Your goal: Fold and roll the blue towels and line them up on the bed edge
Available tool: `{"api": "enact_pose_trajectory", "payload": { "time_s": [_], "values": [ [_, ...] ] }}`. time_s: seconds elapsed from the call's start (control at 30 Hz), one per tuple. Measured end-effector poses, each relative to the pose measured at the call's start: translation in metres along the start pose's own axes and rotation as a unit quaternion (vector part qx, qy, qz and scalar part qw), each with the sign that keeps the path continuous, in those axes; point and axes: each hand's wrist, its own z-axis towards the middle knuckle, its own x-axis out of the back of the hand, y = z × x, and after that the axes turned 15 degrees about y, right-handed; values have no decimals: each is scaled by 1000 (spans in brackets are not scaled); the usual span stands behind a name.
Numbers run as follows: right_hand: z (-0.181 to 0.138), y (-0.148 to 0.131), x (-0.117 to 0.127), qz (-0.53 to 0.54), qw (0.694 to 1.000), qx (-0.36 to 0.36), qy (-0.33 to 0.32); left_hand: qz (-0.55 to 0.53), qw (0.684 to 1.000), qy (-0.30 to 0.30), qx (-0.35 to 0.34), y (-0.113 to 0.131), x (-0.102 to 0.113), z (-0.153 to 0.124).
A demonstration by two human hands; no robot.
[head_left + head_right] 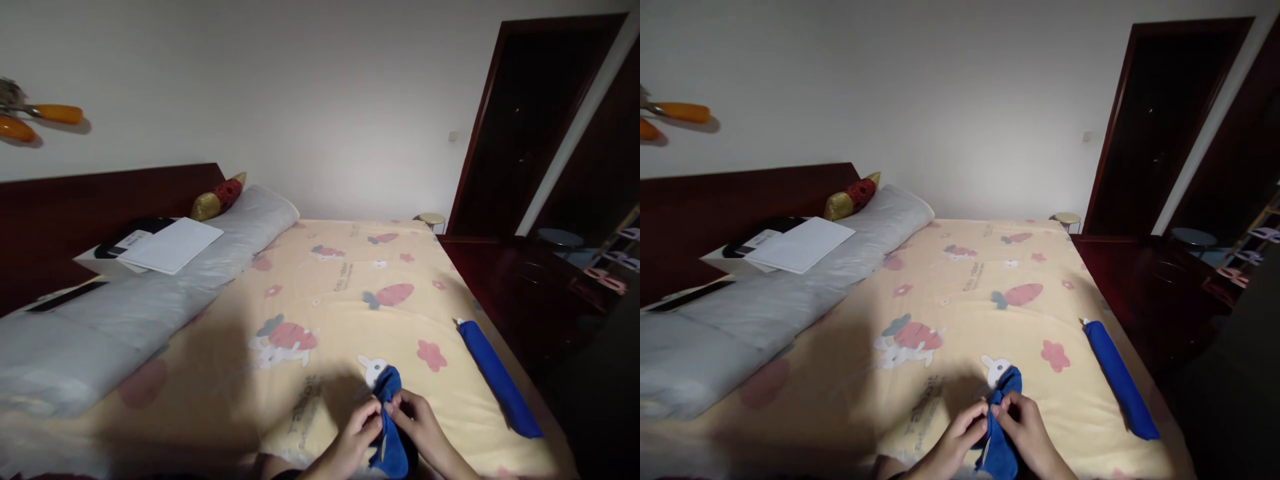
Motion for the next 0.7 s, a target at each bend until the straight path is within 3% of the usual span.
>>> {"api": "enact_pose_trajectory", "payload": {
  "time_s": [0.23, 0.5, 0.7],
  "values": [
    [-3, -1, 4, -22, 999, 14, -40, 55, 998, -12, -18, -1, -2, -3],
    [-3, -10, 14, -136, 988, 60, -50, 132, 989, -40, -52, 1, -2, -4],
    [-2, 1, 11, -124, 989, 58, -65, 95, 995, -20, -24, -12, 0, -1]
  ]
}}
